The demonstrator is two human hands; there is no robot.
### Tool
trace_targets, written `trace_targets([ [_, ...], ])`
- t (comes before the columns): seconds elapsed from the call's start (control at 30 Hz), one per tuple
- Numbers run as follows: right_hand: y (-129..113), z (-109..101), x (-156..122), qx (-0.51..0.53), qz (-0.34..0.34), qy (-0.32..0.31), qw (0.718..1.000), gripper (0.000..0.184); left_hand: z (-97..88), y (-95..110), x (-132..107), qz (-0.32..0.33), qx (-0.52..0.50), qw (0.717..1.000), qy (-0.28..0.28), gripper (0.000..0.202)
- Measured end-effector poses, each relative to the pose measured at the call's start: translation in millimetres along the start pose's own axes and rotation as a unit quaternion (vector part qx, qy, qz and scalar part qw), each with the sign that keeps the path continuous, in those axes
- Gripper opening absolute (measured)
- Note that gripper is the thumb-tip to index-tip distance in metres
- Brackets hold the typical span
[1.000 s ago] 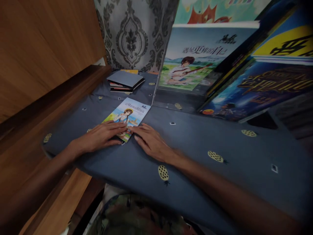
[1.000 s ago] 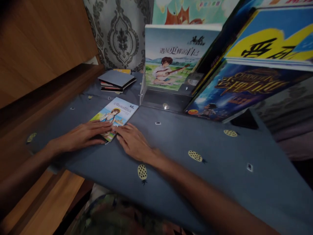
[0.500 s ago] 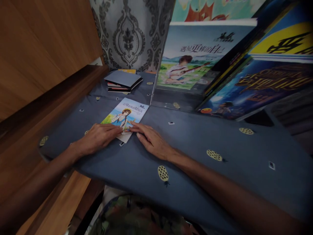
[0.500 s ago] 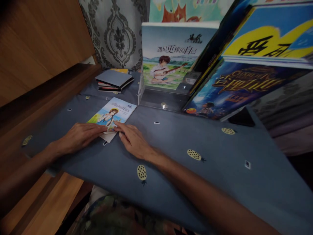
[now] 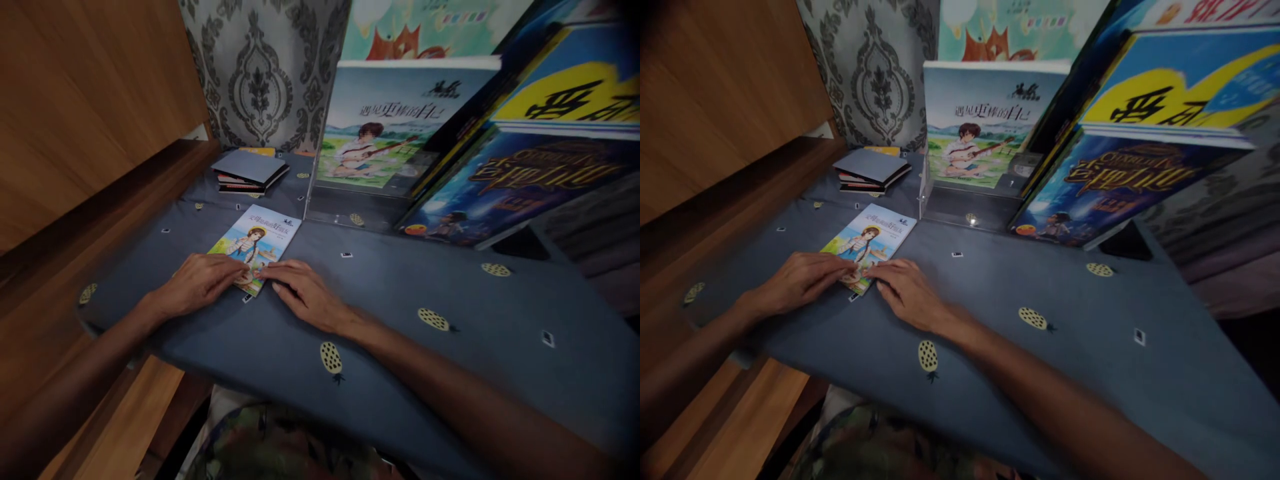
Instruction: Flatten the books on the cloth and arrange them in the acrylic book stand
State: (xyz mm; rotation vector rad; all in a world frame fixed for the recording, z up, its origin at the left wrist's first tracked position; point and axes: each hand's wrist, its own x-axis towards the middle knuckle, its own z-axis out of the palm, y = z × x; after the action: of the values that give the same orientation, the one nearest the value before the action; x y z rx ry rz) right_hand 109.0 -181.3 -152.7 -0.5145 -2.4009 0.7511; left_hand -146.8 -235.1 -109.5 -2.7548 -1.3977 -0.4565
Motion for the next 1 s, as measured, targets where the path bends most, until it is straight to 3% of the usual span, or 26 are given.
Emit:
trace_targets([
  [0.17,-6,0,0,-0.062,-0.033,-0.02,0.997,0.031,7.0,-14,12,-0.095,-0.004,0.995,-0.021,0.052],
  [0.33,-8,0,-1,-0.088,-0.039,-0.019,0.995,0.031,23.9,-41,33,-0.108,-0.029,0.986,-0.121,0.064],
  [0.43,-9,1,-1,-0.089,-0.039,-0.018,0.995,0.031,32.4,-56,52,-0.146,-0.039,0.978,-0.143,0.071],
  [0.6,-16,-3,-2,-0.101,-0.011,-0.03,0.994,0.033,47.5,-71,73,-0.189,-0.027,0.98,-0.059,0.069],
  [0.73,-22,-6,0,-0.141,0.054,-0.037,0.988,0.036,54.5,-64,76,-0.19,0.001,0.982,0.024,0.053],
  [0.9,-25,-8,3,-0.163,0.109,-0.04,0.98,0.038,48.7,-57,77,-0.243,0.011,0.966,0.087,0.046],
  [1.0,-25,-9,3,-0.167,0.134,-0.034,0.976,0.041,39.1,-65,77,-0.311,-0.085,0.941,0.105,0.048],
])
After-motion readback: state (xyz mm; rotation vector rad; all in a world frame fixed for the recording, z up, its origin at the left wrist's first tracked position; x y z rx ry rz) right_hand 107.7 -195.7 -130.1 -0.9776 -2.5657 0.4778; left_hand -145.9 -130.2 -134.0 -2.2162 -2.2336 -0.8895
